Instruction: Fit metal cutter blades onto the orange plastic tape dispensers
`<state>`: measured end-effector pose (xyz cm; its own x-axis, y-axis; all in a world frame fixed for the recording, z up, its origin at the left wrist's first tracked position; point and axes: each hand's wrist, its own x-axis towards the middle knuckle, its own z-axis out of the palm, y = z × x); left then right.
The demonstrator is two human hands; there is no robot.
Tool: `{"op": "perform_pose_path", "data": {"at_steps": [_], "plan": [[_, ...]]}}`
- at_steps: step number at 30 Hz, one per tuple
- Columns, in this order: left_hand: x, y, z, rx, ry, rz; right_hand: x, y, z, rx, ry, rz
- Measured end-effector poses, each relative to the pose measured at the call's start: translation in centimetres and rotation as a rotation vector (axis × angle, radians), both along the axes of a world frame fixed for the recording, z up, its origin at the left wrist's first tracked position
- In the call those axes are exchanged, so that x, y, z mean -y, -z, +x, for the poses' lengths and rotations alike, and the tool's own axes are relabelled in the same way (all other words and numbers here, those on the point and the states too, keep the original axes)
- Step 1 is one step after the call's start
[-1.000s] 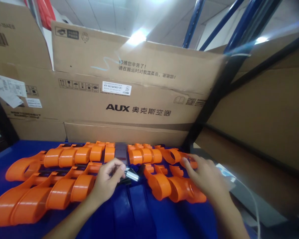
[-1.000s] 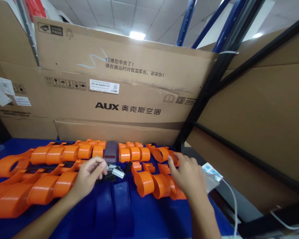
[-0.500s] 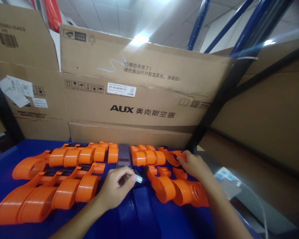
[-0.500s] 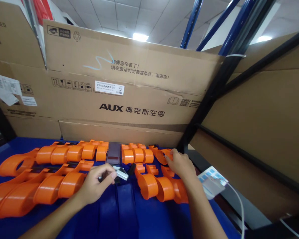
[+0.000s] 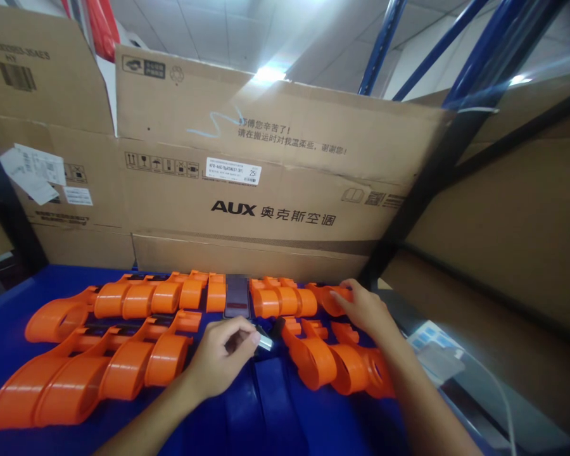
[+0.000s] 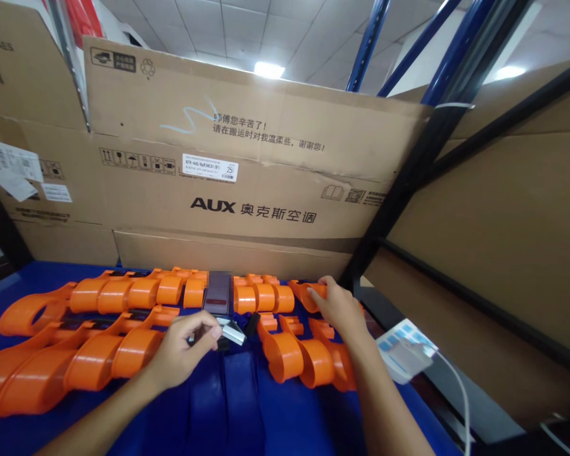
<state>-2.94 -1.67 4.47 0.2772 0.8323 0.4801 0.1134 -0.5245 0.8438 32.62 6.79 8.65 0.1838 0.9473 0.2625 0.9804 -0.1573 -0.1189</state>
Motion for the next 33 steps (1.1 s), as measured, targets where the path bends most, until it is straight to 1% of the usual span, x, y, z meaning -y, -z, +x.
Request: {"op": "perform_pose_path", "data": {"at_steps": [4, 8, 10, 13, 14, 16, 18, 20, 22, 25, 27, 29, 31, 33], "plan": [[0.0, -0.1, 0.1, 0.017, 0.008, -0.015, 1.0, -1.6, -1.1, 0.065, 0.009, 0.099], [0.1, -0.3, 0.2, 0.043, 0.021, -0.027, 1.9, -3.0, -2.0, 0.094, 0.011, 0.253], [0.1, -0.3, 0.2, 0.050, 0.026, -0.035, 2.4, -3.7, -2.5, 0.102, 0.013, 0.379], [0.1, -0.1, 0.3, 0.065, 0.034, -0.056, 3.5, -4.9, -3.8, 0.071, -0.026, 0.601], [0.0, 0.0, 0.3, 0.072, 0.034, -0.065, 3.9, -5.2, -4.4, 0.037, -0.039, 0.679], [-0.2, 0.2, 0.3, 0.105, 0.024, -0.091, 5.0, -5.9, -5.9, -0.046, -0.079, 0.786], [-0.5, 0.3, 0.2, 0.184, -0.006, -0.122, 6.3, -6.3, -7.8, -0.138, -0.105, 0.885], [-0.9, 0.2, -0.1, 0.303, -0.041, -0.152, 7.4, -6.5, -9.8, -0.249, -0.214, 0.914], [-1.4, 0.0, -0.4, 0.431, -0.061, -0.179, 8.4, -6.4, -11.9, -0.334, -0.361, 0.885], [-2.0, -0.3, -0.5, 0.603, -0.015, -0.243, 9.5, -5.8, -15.1, -0.354, -0.545, 0.820], [-2.3, -0.3, -0.3, 0.695, 0.054, -0.301, 9.9, -4.9, -17.0, -0.332, -0.643, 0.774], [-2.4, -0.2, -0.1, 0.784, 0.095, -0.351, 10.1, -3.8, -18.6, -0.339, -0.734, 0.729], [-2.4, -0.1, 0.2, 0.866, 0.076, -0.392, 10.1, -2.6, -19.5, -0.359, -0.836, 0.635], [-2.3, -0.2, 0.3, 0.918, 0.000, -0.427, 9.9, -1.4, -19.9, -0.398, -0.924, 0.541]]}}
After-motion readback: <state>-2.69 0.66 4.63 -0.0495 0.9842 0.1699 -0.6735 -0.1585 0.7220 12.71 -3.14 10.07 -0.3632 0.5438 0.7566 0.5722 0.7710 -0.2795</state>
